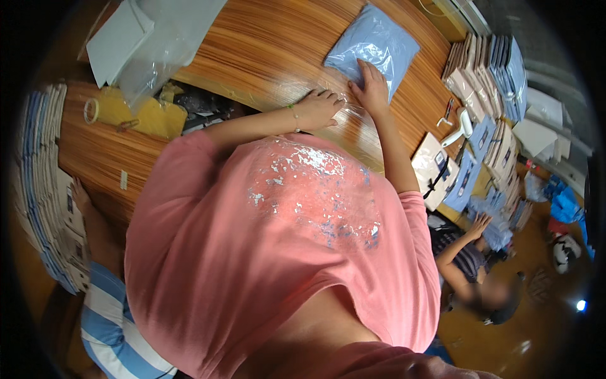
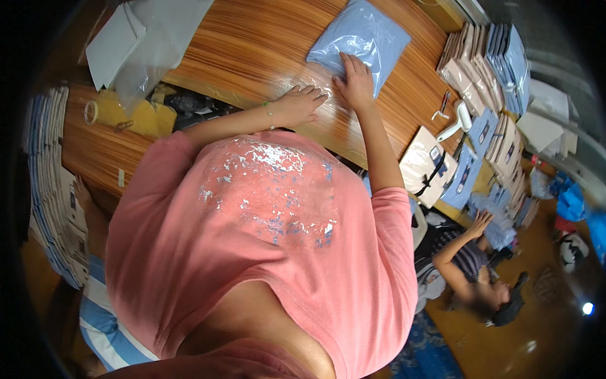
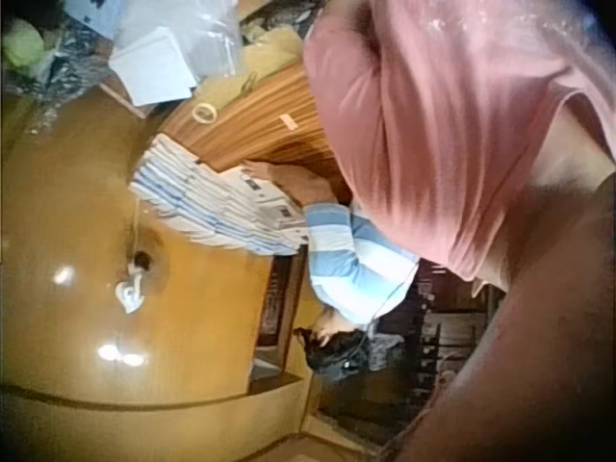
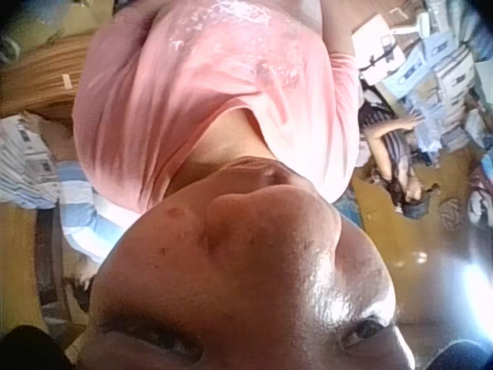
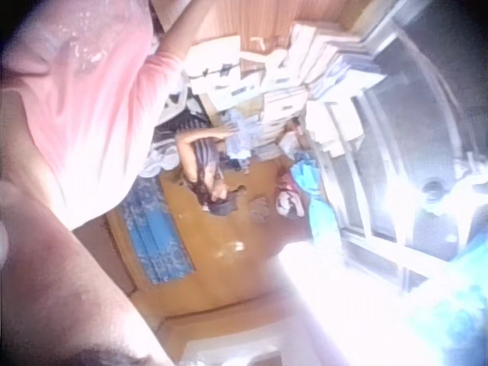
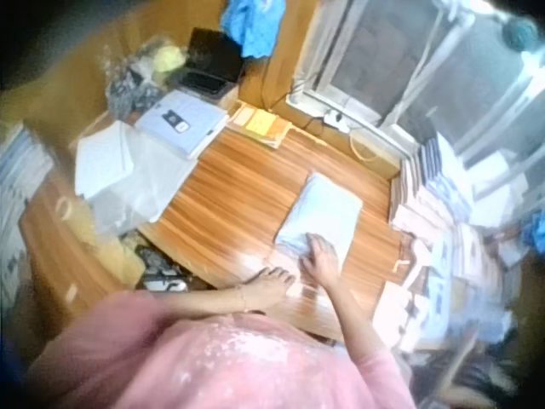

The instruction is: The person buttons a blue shirt, aligns it with a cardboard template, folds the shirt around the template, and places the folded shirt into a plastic bag.

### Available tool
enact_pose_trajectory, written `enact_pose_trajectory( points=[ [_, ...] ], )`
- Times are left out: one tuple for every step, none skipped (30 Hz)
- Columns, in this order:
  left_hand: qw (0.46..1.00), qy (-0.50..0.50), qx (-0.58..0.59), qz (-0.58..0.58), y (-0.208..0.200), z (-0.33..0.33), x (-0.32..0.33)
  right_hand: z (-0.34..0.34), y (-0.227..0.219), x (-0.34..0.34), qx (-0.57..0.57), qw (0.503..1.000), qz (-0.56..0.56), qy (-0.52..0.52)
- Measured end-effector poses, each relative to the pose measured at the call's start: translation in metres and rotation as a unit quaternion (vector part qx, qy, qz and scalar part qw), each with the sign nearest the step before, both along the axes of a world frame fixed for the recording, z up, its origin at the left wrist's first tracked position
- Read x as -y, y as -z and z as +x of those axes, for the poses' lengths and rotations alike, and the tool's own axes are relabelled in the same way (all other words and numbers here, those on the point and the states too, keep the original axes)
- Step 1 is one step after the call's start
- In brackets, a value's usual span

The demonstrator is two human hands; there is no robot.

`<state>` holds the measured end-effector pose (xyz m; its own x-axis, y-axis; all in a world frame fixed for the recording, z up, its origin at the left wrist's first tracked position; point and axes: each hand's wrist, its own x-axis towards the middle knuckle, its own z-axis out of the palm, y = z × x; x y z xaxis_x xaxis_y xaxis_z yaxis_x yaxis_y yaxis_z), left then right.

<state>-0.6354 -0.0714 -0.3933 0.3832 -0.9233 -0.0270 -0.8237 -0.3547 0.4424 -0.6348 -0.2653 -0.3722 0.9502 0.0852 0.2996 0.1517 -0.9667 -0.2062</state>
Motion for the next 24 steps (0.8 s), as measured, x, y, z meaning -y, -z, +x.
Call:
enact_pose_trajectory(
  points=[
    [0.997,0.016,-0.078,-0.002,-0.016,0.009,-0.005,-0.007,-0.003,-0.006,0.033,0.999,0.000,0.007],
    [0.995,0.013,-0.097,-0.004,-0.034,0.025,-0.007,-0.018,0.000,-0.009,0.044,0.999,0.009,0.014],
    [0.993,0.010,-0.115,-0.007,-0.059,0.044,-0.007,-0.029,0.001,-0.012,0.055,0.998,0.017,0.023],
    [0.991,0.004,-0.132,-0.009,-0.072,0.058,-0.004,-0.038,0.005,-0.016,0.068,0.997,0.025,0.030],
    [0.991,-0.045,-0.118,-0.043,-0.071,0.074,0.002,-0.041,0.011,-0.019,0.028,0.999,0.027,0.002],
    [0.987,-0.090,-0.105,-0.077,-0.067,0.089,0.013,-0.043,0.017,-0.022,0.014,0.999,0.047,-0.013],
    [0.989,-0.059,-0.095,-0.093,-0.065,0.098,0.023,-0.041,0.022,-0.028,0.002,0.997,0.066,-0.031],
    [0.990,-0.026,-0.086,-0.108,-0.062,0.104,0.035,-0.041,0.026,-0.034,-0.010,0.995,0.086,-0.048],
    [0.989,0.003,-0.078,-0.124,-0.058,0.112,0.048,-0.037,0.020,-0.047,-0.033,0.997,0.075,-0.009],
    [0.986,0.060,-0.059,-0.142,-0.046,0.117,0.060,-0.035,0.020,-0.057,-0.023,0.996,0.085,0.007],
    [0.979,0.118,-0.040,-0.159,-0.034,0.119,0.072,-0.031,0.020,-0.065,-0.013,0.995,0.095,0.023],
    [0.968,0.178,-0.026,-0.176,-0.021,0.118,0.081,-0.030,0.023,-0.069,-0.005,0.994,0.105,0.042],
    [0.961,0.214,0.044,-0.170,-0.017,0.115,0.087,-0.030,0.027,-0.068,-0.069,0.992,0.095,0.051],
    [0.948,0.248,0.113,-0.164,-0.013,0.113,0.094,-0.031,0.032,-0.068,-0.097,0.989,0.095,0.060],
    [0.930,0.275,0.185,-0.161,-0.007,0.112,0.097,-0.027,0.029,-0.070,-0.125,0.986,0.094,0.061],
    [0.927,0.288,0.177,-0.164,-0.001,0.113,0.100,-0.025,0.027,-0.072,-0.152,0.982,0.093,0.061],
    [0.924,0.300,0.169,-0.166,0.005,0.114,0.101,-0.025,0.027,-0.075,-0.139,0.983,0.095,0.073],
    [0.921,0.312,0.160,-0.170,0.010,0.115,0.102,-0.025,0.030,-0.077,-0.127,0.984,0.096,0.085],
    [0.925,0.320,0.141,-0.150,0.014,0.117,0.104,-0.026,0.032,-0.079,-0.115,0.984,0.096,0.096],
    [0.928,0.327,0.123,-0.130,0.017,0.121,0.105,-0.026,0.034,-0.079,-0.100,0.986,0.093,0.093],
    [0.931,0.333,0.103,-0.109,0.020,0.122,0.105,-0.027,0.036,-0.079,-0.086,0.988,0.090,0.090],
    [0.929,0.335,0.114,-0.108,0.023,0.121,0.105,-0.028,0.038,-0.078,-0.071,0.990,0.087,0.086],
    [0.927,0.337,0.125,-0.106,0.025,0.120,0.104,-0.030,0.039,-0.076,-0.052,0.994,0.070,0.062],
    [0.926,0.337,0.132,-0.105,0.030,0.118,0.101,-0.035,0.037,-0.077,-0.037,0.997,0.055,0.036]
  ],
)
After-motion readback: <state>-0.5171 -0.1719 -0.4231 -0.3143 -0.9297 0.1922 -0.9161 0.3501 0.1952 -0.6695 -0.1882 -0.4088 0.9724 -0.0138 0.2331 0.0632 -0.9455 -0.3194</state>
